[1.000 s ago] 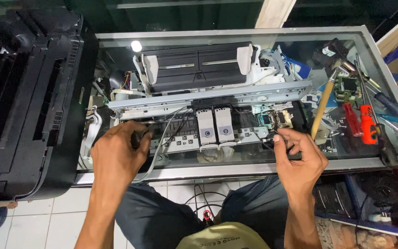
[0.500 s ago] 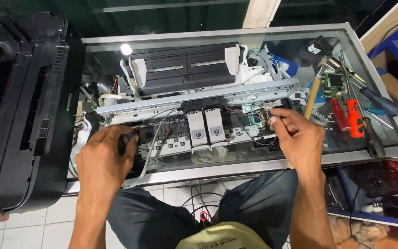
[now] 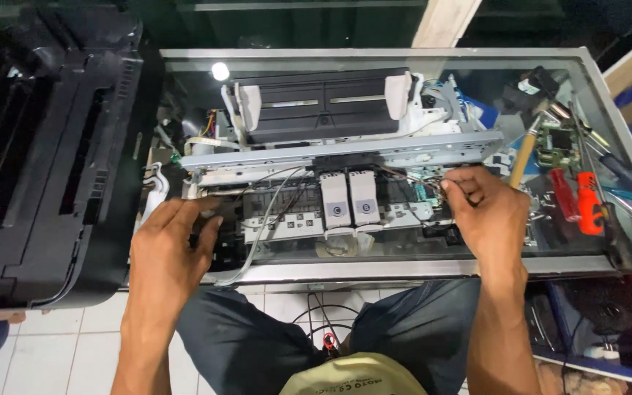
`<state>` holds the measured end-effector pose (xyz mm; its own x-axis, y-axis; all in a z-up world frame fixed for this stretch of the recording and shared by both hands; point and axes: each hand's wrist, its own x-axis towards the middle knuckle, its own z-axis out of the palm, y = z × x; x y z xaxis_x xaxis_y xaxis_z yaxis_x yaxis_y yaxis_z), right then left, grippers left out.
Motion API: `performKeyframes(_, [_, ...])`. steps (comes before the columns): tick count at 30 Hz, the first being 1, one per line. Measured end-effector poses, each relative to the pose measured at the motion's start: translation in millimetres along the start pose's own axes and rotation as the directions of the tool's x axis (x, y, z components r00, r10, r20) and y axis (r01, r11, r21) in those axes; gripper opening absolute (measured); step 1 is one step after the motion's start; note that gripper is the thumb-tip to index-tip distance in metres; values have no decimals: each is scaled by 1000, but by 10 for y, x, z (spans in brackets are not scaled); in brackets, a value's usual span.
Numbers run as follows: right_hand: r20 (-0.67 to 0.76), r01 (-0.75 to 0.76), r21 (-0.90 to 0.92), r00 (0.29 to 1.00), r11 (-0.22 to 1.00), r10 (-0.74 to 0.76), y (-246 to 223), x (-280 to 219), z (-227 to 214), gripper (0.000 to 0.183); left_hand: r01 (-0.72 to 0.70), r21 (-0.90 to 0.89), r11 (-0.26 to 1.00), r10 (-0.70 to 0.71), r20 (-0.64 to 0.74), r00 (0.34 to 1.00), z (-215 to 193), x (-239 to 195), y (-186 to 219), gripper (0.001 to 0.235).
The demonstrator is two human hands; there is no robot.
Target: The person works on a disassembled printer placed on a glass table, connecting ribbon cables and adjusting internal components. They use a screwdriver to secure parts and manipulate wires within the printer's chassis.
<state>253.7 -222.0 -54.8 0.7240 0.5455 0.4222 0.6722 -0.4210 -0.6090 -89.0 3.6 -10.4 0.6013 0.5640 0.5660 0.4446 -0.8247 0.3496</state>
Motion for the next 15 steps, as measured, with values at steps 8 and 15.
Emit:
performKeyframes(8, [-26,181,-119,982,976,-186,53,-33,3,4,-16,-6,1000,16,62,998,-67,-75,-75,16])
performKeyframes(15, [-71,195,-134,976,972,-206,118,-66,-39,5,-76,63,995,73,49,996,35,-24,-66,14])
